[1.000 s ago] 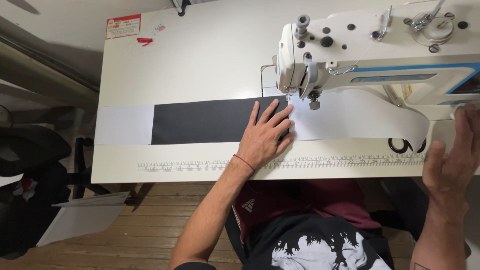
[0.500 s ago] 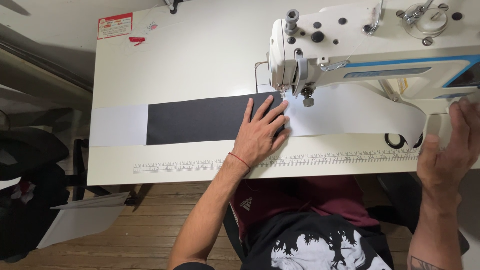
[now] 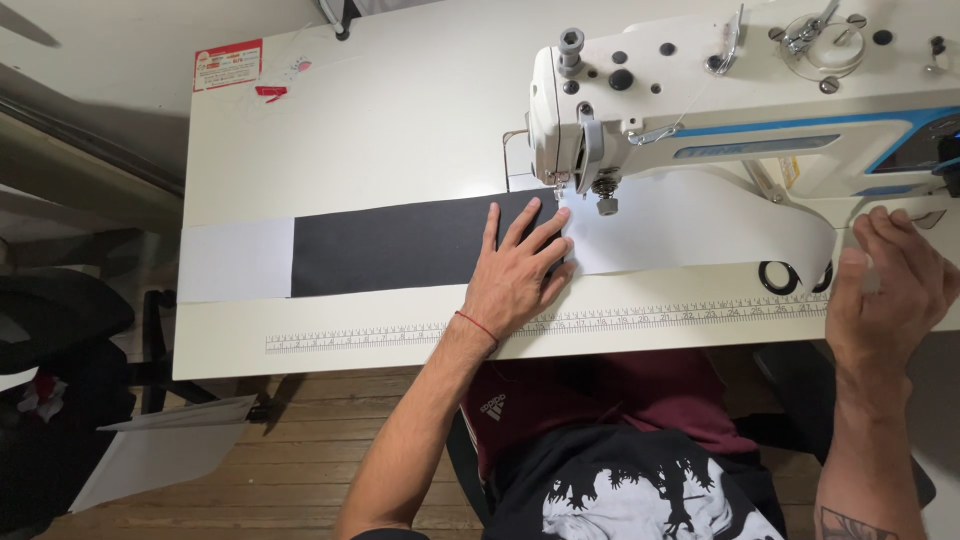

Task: Cutting and aligning leather strips at a sewing station in preparation for assembly

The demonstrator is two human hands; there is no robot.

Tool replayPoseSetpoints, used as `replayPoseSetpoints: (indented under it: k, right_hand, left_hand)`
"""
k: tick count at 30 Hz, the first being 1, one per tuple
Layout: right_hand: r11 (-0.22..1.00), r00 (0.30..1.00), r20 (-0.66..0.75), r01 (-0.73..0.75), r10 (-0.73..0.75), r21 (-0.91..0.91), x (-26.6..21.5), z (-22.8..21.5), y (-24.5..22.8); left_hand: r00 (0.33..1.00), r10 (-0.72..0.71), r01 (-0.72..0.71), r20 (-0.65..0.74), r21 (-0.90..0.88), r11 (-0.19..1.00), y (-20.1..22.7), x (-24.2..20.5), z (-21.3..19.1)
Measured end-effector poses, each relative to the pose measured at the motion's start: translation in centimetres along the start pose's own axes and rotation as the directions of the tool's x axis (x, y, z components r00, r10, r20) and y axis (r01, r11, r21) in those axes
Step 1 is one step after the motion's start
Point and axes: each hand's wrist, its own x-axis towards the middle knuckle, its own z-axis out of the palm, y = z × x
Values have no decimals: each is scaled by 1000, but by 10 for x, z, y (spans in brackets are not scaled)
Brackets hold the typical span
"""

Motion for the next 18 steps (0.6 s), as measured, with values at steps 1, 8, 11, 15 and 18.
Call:
replayPoseSetpoints:
  k: [1,8,11,15,18]
  right_hand:
    - [1000,1000,6,-25,25,5,-2,1,0]
    - [999,999,-11,-36,36,-34,13,-10,-20]
    - [997,999,-5,-54,54,47,35,-29,-42]
    - [970,999,-34,13,-5,242,90,-72,-107]
    - [951,999,-12,-36,42,306,98,-80,-150]
  left_hand:
    - [1000,-1,1,-4,3,1000,0,0,0]
    - [1000,14,-14,-22,2,1000,2,-3,-3]
    - [1000,14,-14,-2,11,1000,1,-2,-2]
    - [1000,4,-4,3,12,1000,1,-5,-1]
    - [1000,4,-4,1,17,1000,-2,-2,-2]
